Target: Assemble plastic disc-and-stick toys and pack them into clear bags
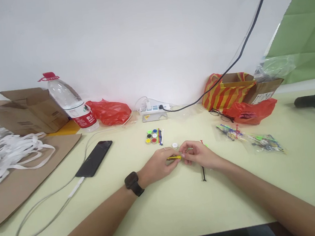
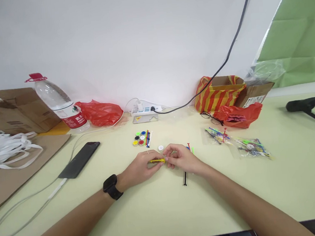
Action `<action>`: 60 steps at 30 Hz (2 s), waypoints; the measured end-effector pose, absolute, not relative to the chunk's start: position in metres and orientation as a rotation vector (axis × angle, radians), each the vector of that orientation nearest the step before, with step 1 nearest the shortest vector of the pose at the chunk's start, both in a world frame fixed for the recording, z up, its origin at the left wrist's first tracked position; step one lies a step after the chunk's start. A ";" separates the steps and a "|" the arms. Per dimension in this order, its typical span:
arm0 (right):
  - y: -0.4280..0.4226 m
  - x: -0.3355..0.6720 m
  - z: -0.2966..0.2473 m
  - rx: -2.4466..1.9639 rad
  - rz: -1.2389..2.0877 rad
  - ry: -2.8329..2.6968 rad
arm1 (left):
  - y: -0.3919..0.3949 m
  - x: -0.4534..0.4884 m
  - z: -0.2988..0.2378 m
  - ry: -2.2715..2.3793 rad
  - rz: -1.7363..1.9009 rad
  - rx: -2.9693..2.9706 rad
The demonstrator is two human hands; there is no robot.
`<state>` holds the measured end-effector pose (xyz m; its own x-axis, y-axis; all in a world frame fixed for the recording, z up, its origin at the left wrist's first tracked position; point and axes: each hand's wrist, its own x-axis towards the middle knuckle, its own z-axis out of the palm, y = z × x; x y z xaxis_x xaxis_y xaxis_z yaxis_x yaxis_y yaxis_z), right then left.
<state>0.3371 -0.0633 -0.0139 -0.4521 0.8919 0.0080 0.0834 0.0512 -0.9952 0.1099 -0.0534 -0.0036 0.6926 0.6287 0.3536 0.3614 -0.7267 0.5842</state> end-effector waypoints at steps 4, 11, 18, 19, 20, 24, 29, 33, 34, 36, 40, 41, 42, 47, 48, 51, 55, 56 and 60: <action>-0.063 0.338 -0.015 -1.072 1.432 -1.625 | -0.053 0.110 -0.004 0.749 0.764 2.416; -0.063 0.337 -0.015 -1.079 1.405 -1.634 | -0.055 0.111 -0.005 0.777 0.771 2.371; -0.062 0.333 -0.017 -1.058 1.373 -1.645 | -0.054 0.111 -0.004 0.815 0.737 2.365; -0.062 0.333 -0.017 -1.057 1.360 -1.651 | -0.054 0.111 -0.004 0.818 0.735 2.371; -0.062 0.333 -0.017 -1.055 1.346 -1.658 | -0.053 0.111 -0.004 0.820 0.735 2.373; -0.062 0.332 -0.019 -1.052 1.261 -1.702 | -0.054 0.111 -0.003 0.819 0.750 2.377; -0.061 0.330 -0.021 -1.053 1.186 -1.760 | -0.055 0.112 -0.001 0.820 0.757 2.349; -0.061 0.328 -0.021 -1.060 1.162 -1.773 | -0.055 0.111 -0.001 0.880 0.736 2.308; -0.062 0.328 -0.021 -1.063 1.148 -1.780 | -0.055 0.111 -0.001 0.885 0.732 2.307; -0.062 0.328 -0.021 -1.070 1.114 -1.796 | -0.056 0.112 -0.002 0.883 0.741 2.313; -0.062 0.329 -0.023 -1.085 1.072 -1.814 | -0.057 0.115 -0.003 0.868 0.773 2.346; -0.062 0.329 -0.023 -1.089 1.070 -1.818 | -0.057 0.116 -0.002 0.872 0.768 2.361; -0.062 0.329 -0.024 -1.092 1.070 -1.823 | -0.057 0.116 -0.002 0.881 0.759 2.379; -0.064 0.328 -0.024 -1.103 1.042 -1.860 | -0.058 0.115 0.001 0.957 0.718 2.516; -0.065 0.329 -0.022 -1.110 1.016 -1.872 | -0.059 0.114 0.001 0.956 0.713 2.547; -0.069 0.333 -0.015 -1.178 0.876 -1.933 | -0.059 0.111 0.001 0.953 0.703 2.631; -0.073 0.339 -0.003 -1.263 0.722 -1.981 | -0.055 0.106 0.001 1.084 0.708 2.691; -0.073 0.340 -0.002 -1.268 0.708 -1.980 | -0.054 0.104 0.002 1.120 0.713 2.697; -0.072 0.340 -0.001 -1.277 0.762 -1.918 | -0.049 0.102 0.004 1.207 0.776 2.653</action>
<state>0.3401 -0.0718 -0.0005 -0.2692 0.9357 0.2278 0.5239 0.3408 -0.7807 0.1021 -0.0490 0.0041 0.5491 0.7335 0.4006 0.6690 -0.6731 0.3153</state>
